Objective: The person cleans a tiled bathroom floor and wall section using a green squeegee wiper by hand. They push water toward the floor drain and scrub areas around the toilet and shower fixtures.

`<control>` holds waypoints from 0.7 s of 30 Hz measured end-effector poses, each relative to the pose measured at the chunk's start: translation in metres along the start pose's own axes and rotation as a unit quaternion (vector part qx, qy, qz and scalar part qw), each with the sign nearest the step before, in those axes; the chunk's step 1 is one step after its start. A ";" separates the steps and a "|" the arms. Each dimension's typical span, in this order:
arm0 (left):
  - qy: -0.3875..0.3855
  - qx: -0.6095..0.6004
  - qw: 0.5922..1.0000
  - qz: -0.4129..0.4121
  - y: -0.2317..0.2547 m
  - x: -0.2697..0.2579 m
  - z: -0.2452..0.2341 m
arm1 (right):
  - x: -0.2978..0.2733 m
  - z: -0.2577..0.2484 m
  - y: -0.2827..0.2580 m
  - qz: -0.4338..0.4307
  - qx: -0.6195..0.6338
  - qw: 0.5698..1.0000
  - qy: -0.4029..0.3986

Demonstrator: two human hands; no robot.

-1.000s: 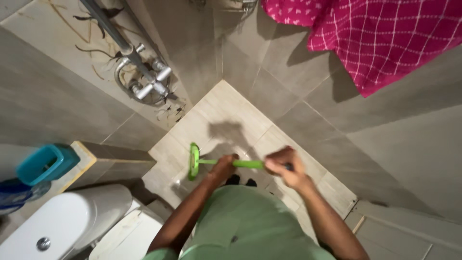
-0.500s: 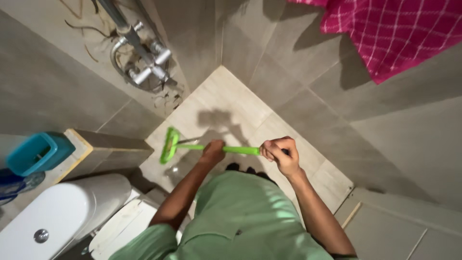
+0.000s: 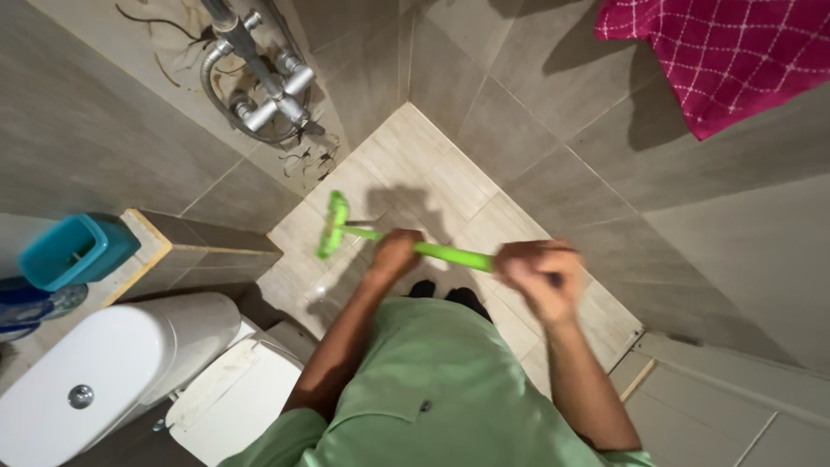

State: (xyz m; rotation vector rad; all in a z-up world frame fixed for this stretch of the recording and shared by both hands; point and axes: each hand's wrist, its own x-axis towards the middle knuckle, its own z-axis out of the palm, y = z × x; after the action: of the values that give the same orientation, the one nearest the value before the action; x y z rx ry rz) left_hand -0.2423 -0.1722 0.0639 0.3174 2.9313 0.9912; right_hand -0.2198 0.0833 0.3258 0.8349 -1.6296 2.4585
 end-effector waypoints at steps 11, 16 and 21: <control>-0.167 -0.040 0.982 -0.075 -0.047 -0.012 0.039 | -0.028 0.016 0.004 0.154 -0.174 0.973 -0.018; 0.050 -0.230 0.953 0.189 0.026 -0.010 0.045 | -0.005 0.029 -0.048 0.116 -0.227 0.967 -0.019; -0.130 -0.198 0.968 0.085 0.089 -0.011 -0.020 | 0.022 0.057 -0.101 0.051 -0.142 0.988 -0.013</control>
State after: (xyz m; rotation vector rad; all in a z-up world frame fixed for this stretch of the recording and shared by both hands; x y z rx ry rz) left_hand -0.2169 -0.1172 0.1336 0.6298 2.4351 1.4027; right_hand -0.1806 0.0728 0.4364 0.7609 -2.0166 2.2061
